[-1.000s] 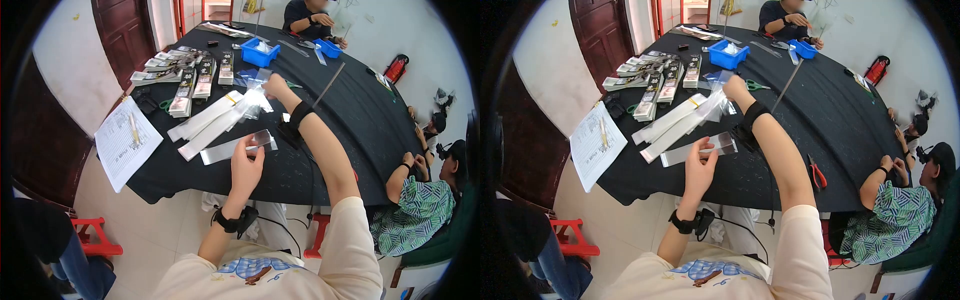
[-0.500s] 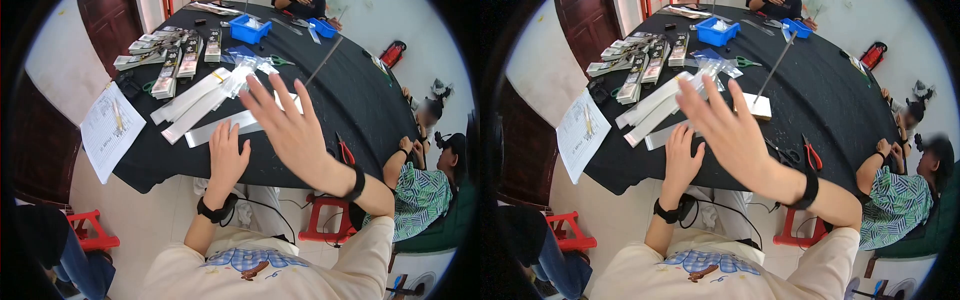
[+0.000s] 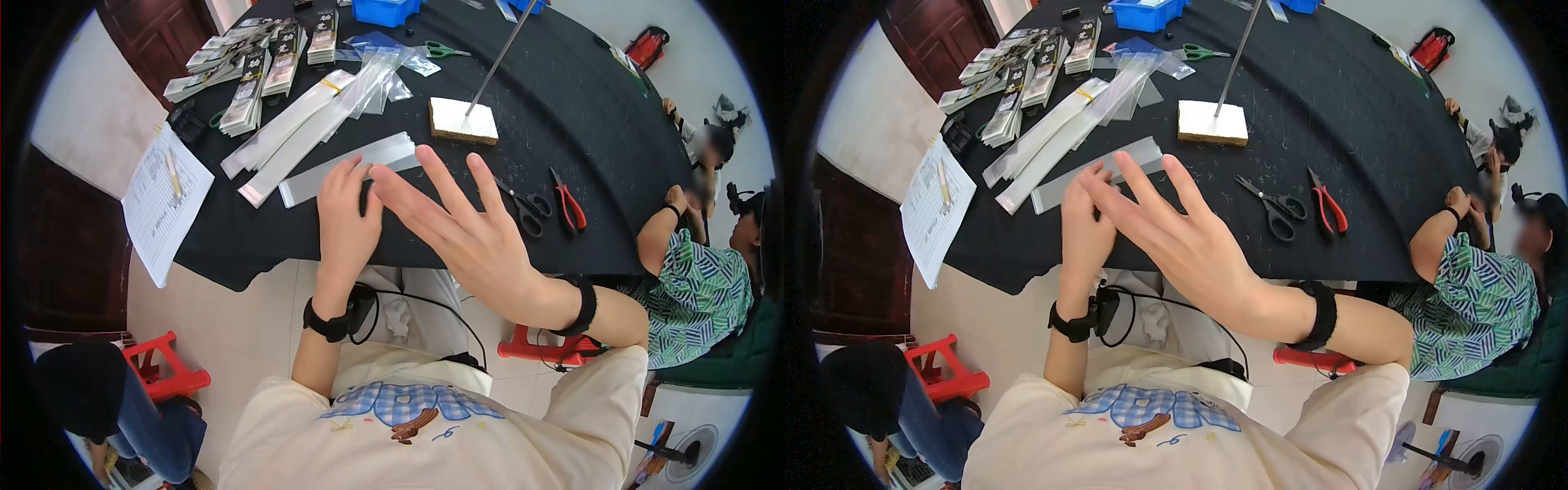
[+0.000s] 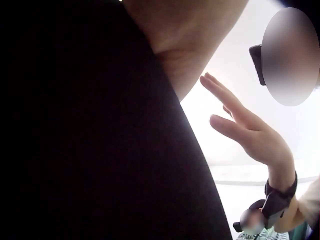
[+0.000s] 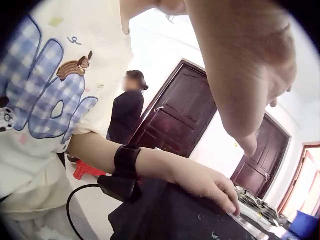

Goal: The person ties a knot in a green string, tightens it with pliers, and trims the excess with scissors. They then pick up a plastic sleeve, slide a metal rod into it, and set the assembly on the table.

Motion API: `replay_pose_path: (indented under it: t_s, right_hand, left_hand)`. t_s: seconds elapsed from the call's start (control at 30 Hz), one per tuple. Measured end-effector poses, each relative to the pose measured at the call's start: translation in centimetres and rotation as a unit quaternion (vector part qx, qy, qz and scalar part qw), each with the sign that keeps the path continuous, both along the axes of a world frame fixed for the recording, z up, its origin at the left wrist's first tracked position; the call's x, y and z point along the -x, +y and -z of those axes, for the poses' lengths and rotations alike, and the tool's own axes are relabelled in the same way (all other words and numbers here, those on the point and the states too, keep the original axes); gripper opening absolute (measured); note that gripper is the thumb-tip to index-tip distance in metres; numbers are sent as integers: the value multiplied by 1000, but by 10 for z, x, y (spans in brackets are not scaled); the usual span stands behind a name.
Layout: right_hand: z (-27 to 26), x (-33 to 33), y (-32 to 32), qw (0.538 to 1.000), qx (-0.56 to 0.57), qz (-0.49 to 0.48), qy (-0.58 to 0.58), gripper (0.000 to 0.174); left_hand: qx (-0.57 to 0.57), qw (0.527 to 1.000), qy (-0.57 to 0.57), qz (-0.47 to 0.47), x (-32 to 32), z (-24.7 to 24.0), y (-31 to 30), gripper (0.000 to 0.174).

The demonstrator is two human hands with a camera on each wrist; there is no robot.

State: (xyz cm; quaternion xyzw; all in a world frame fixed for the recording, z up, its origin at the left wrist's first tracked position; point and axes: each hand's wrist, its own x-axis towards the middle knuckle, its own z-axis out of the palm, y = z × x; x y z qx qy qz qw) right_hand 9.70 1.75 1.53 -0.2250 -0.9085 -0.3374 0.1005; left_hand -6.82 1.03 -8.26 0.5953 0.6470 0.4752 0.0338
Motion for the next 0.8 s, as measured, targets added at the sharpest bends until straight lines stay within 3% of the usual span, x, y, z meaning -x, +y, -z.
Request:
replay_pose_path:
  t_s: [0.03,0.1,0.17,0.23,0.37,0.5,0.8]
  right_hand:
    - [1,0,1,1000,-7,1,-13,68]
    - [5,0,2,1000,0,-4,-16,65]
    - [7,1,4,1000,7,-9,-21,62]
    - [8,1,4,998,4,-4,-67,49]
    - [14,2,5,995,12,8,-95,48]
    - [19,3,5,993,15,10,-115,49]
    - [25,1,3,994,16,19,-108,54]
  left_hand:
    - [3,1000,2,1,-1,-4,-2,31]
    - [-54,949,-299,79,-3,-21,-11,25]
    - [-58,934,-340,97,-9,-46,-22,23]
    - [-15,906,-388,166,-11,-54,-27,23]
    - [-14,951,-274,140,-19,-46,-20,18]
    - [-10,926,-352,136,-21,-40,-16,17]
    - [20,937,-326,123,-22,-43,-13,21]
